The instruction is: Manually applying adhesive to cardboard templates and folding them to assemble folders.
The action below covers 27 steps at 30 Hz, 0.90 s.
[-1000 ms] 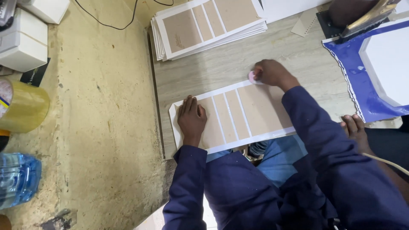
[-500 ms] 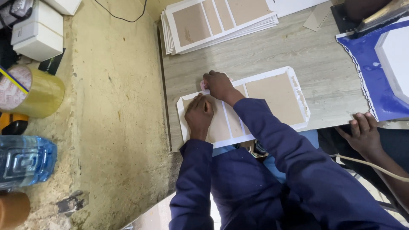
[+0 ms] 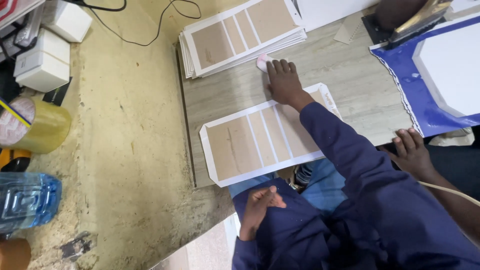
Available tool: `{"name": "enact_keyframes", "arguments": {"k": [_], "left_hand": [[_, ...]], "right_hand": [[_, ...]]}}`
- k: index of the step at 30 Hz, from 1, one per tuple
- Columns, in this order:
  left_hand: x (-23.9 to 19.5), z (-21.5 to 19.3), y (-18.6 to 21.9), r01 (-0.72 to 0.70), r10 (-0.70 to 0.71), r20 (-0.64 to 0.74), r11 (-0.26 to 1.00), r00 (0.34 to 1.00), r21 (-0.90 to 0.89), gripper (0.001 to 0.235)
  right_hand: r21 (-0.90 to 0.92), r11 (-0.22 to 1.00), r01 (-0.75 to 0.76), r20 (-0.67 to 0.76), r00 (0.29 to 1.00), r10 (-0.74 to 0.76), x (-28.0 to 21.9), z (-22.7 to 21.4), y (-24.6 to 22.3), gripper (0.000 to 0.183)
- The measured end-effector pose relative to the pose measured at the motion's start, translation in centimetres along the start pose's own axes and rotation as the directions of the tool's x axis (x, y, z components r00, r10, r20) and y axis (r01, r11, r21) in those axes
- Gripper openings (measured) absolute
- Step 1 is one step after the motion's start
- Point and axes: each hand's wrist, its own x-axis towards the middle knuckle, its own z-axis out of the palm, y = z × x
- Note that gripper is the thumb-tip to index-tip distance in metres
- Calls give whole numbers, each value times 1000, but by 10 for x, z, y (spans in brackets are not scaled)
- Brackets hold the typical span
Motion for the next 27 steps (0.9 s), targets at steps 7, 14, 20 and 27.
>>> {"name": "enact_keyframes", "arguments": {"k": [7, 14, 20, 27], "left_hand": [[20, 16, -66, -367, -193, -590, 623, 784, -691, 60], [-6, 8, 36, -393, -63, -886, 880, 459, -266, 55], [-7, 29, 72, -317, 218, -851, 946, 478, 65, 35], [12, 48, 85, -423, 547, -676, 830, 493, 363, 18]], "right_hand": [[111, 974, 198, 316, 922, -223, -42, 20, -39, 74], [170, 972, 163, 692, 683, -236, -84, -75, -57, 50], [491, 707, 509, -79, 834, -546, -117, -200, -85, 92], [239, 553, 798, -249, 601, -759, -144, -273, -103, 50]]}}
